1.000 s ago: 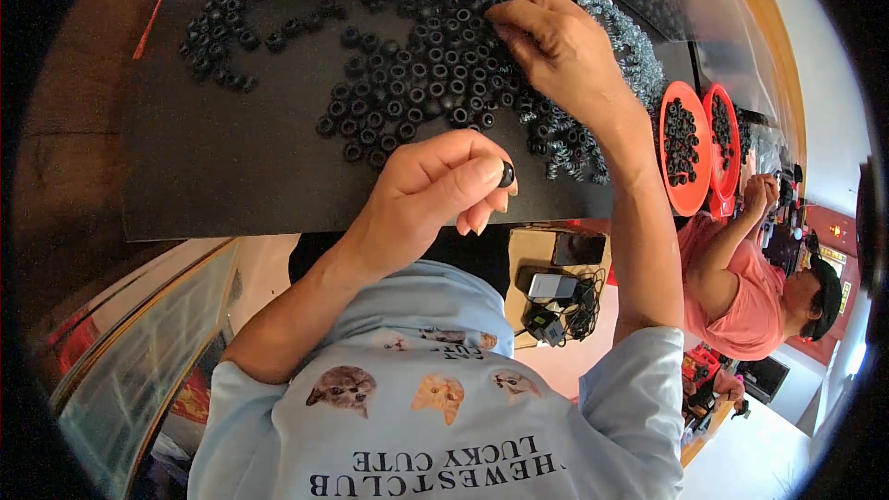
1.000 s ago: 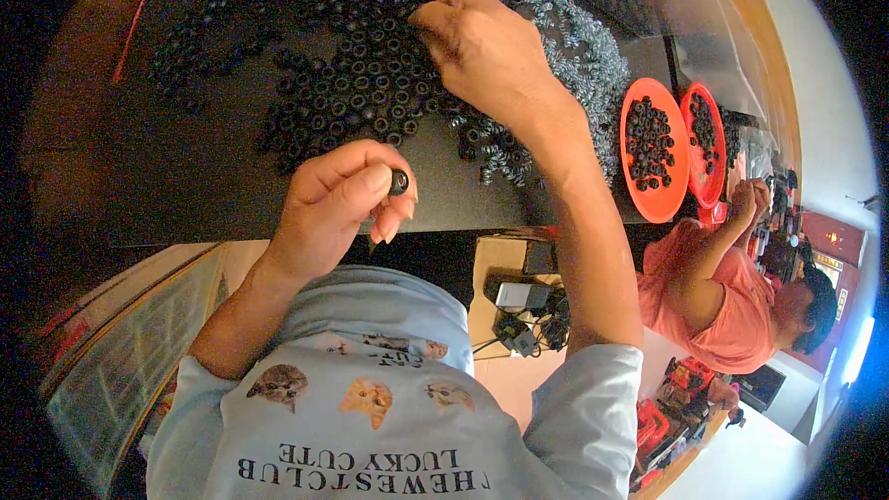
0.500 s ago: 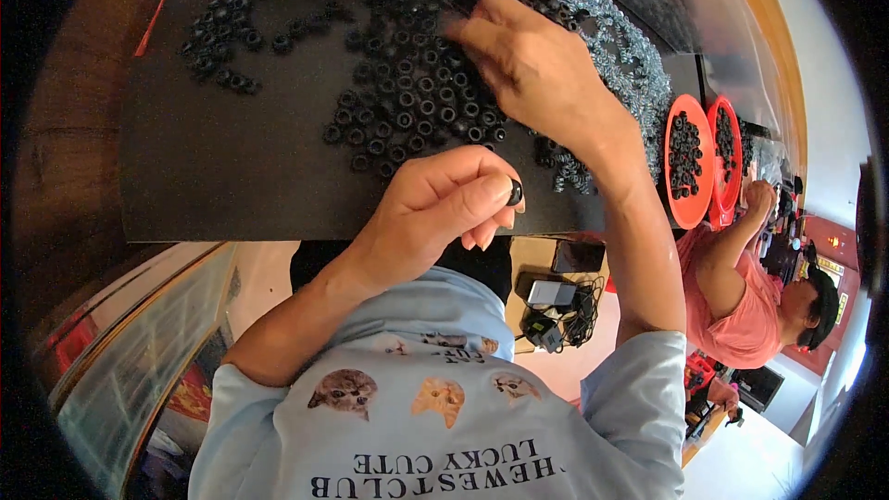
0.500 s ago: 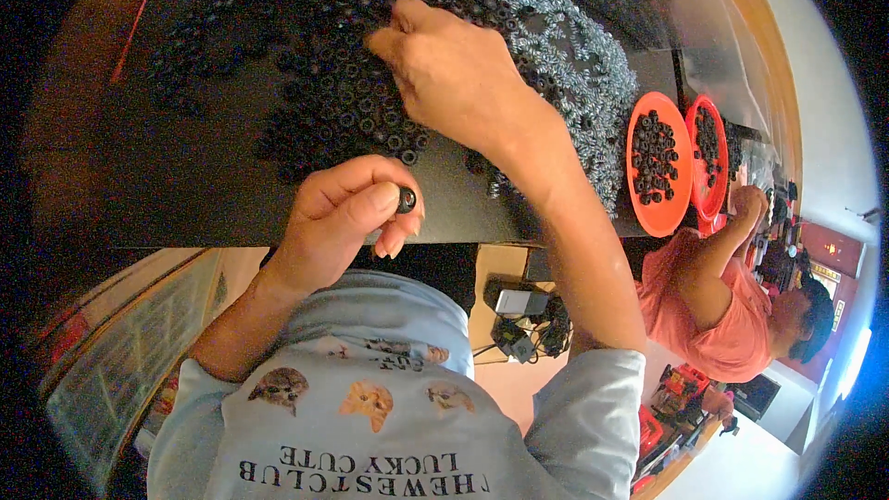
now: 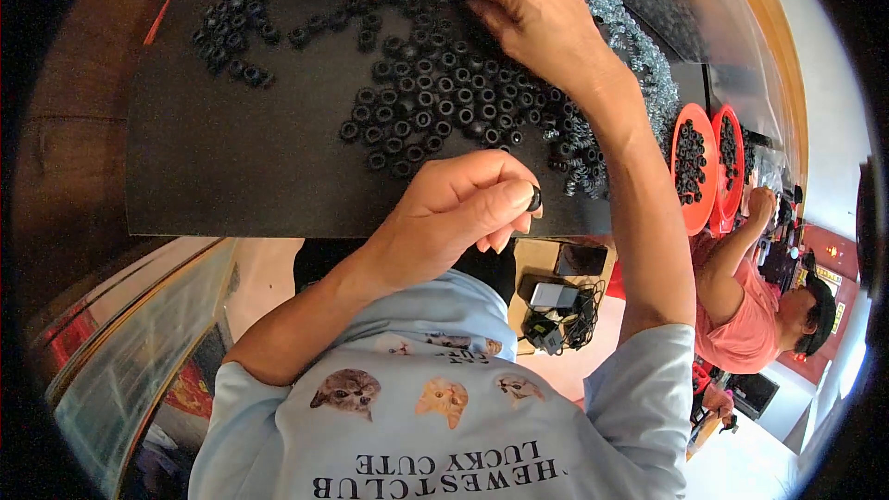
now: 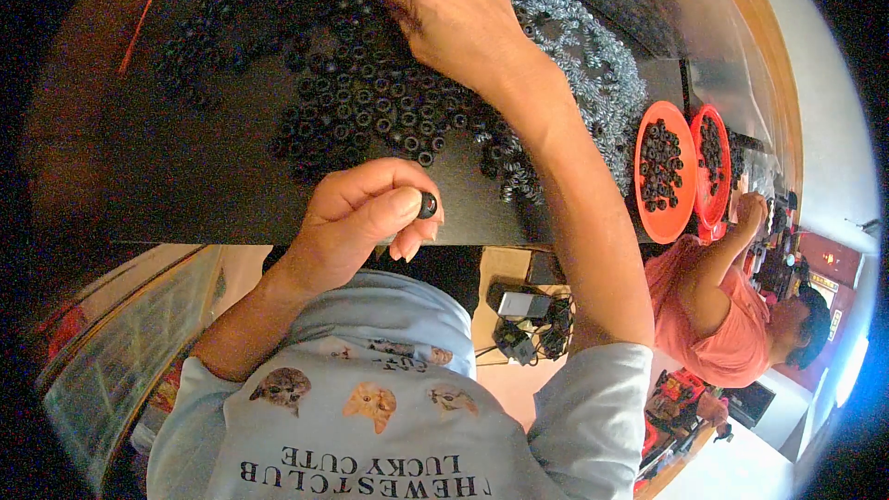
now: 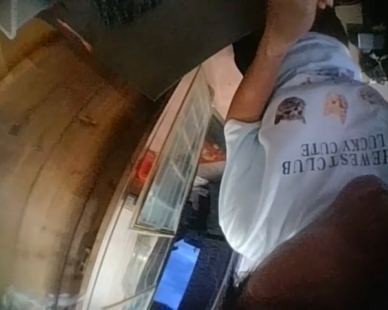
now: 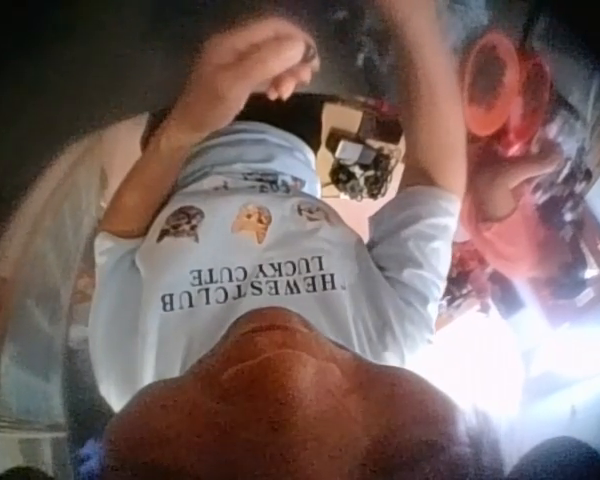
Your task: The person inserts small white plastic components into black rubber rings by hand, assembling them one by one.
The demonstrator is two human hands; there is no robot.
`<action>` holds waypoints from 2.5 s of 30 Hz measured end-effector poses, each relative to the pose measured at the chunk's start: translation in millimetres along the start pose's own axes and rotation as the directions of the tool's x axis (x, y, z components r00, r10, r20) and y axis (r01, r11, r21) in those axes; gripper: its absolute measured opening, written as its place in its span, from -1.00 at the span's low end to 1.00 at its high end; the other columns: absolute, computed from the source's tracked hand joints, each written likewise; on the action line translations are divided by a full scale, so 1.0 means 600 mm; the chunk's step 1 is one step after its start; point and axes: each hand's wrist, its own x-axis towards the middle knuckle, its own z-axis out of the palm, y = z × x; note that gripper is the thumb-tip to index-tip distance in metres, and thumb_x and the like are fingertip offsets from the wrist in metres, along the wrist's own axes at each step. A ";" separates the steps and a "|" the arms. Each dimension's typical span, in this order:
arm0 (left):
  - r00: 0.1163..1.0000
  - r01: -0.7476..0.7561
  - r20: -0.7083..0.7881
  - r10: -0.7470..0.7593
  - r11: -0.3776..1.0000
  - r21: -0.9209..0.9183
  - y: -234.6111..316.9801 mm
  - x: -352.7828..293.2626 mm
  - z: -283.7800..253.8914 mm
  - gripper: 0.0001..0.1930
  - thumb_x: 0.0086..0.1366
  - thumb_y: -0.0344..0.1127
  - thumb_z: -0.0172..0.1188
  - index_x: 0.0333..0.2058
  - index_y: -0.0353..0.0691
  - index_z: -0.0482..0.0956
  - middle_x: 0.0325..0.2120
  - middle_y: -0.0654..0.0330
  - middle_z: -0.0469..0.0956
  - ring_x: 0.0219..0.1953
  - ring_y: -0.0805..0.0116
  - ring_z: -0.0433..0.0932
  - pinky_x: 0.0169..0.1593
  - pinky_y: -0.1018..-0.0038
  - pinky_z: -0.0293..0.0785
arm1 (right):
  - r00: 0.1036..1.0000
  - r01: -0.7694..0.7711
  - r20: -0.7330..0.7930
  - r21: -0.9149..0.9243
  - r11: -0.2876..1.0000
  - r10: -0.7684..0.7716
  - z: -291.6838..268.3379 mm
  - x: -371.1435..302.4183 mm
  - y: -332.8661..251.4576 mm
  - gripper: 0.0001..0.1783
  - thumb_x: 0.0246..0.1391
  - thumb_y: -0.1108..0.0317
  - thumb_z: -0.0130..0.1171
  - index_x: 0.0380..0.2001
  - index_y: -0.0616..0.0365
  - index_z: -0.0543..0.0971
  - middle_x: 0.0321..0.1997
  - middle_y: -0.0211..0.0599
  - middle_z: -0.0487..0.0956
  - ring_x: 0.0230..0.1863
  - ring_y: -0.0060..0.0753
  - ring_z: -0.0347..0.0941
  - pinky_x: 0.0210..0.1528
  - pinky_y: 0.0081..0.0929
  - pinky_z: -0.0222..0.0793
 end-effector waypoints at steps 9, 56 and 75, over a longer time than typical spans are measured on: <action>1.000 -0.016 0.017 0.016 1.000 0.005 -0.003 -0.001 -0.001 -0.78 0.34 -0.30 -0.07 -0.31 -0.34 0.46 -0.50 0.21 0.48 -0.57 0.57 0.37 -0.50 0.62 0.32 | 0.991 -0.059 0.110 -0.179 0.982 0.080 -0.010 0.024 -0.035 -0.82 -0.09 0.41 0.01 -0.46 0.21 0.59 -0.32 0.01 0.56 -0.32 0.03 0.54 -0.31 -0.15 0.50; 0.993 -0.089 -0.063 0.095 0.991 0.097 -0.017 -0.002 0.019 -0.75 0.36 -0.21 -0.06 -0.23 -0.27 0.45 -0.48 0.24 0.48 -0.56 0.58 0.36 -0.50 0.66 0.28 | 0.923 0.084 -0.111 0.993 0.089 0.368 -0.036 -0.257 -0.114 -0.88 0.05 0.67 0.07 -0.31 0.33 0.51 -0.38 -0.33 0.48 -0.41 -0.61 0.49 -0.44 -0.74 0.28; 0.991 -0.101 -0.065 0.114 0.979 0.179 -0.015 -0.001 0.023 -0.76 0.37 -0.22 -0.06 -0.27 -0.28 0.48 -0.54 0.29 0.46 -0.58 0.62 0.34 -0.51 0.69 0.25 | 0.868 0.083 -0.194 0.964 0.251 0.458 -0.008 -0.258 -0.124 -0.92 0.00 0.58 0.18 -0.37 0.25 0.56 -0.40 -0.43 0.44 -0.51 -0.75 0.27 -0.50 -0.72 0.18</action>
